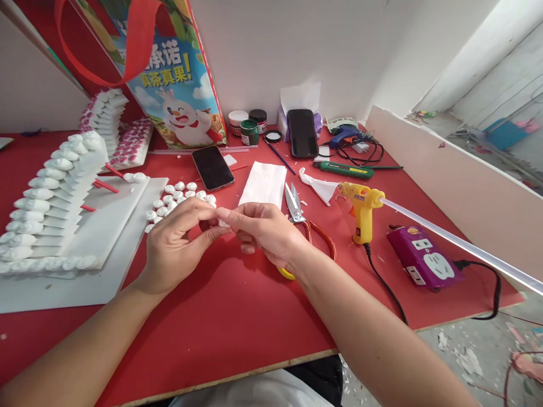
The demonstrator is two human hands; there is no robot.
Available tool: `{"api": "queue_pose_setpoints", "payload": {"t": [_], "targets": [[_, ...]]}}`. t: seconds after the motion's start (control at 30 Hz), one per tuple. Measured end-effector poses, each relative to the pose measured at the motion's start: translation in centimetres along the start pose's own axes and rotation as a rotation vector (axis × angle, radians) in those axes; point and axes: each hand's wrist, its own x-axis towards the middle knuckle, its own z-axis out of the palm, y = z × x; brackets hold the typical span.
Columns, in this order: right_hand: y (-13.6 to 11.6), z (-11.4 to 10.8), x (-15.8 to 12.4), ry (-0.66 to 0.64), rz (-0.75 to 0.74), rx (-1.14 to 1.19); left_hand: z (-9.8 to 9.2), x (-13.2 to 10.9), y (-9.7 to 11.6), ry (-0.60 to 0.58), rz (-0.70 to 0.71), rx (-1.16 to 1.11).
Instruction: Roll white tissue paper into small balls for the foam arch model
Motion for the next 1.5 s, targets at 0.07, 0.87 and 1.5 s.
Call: {"api": "queue_pose_setpoints", "payload": {"t": [0.07, 0.87, 1.5], "targets": [[0.1, 0.1, 0.0, 0.016, -0.004, 0.002, 0.1, 0.0, 0.0, -0.013, 0.011, 0.012], [0.1, 0.2, 0.0, 0.025, 0.048, 0.01, 0.3, 0.0, -0.2, 0.019, 0.24, 0.248], [-0.1, 0.0, -0.2, 0.2, -0.253, -0.404, -0.1, 0.1, -1.0, 0.119, 0.277, 0.367]]}}
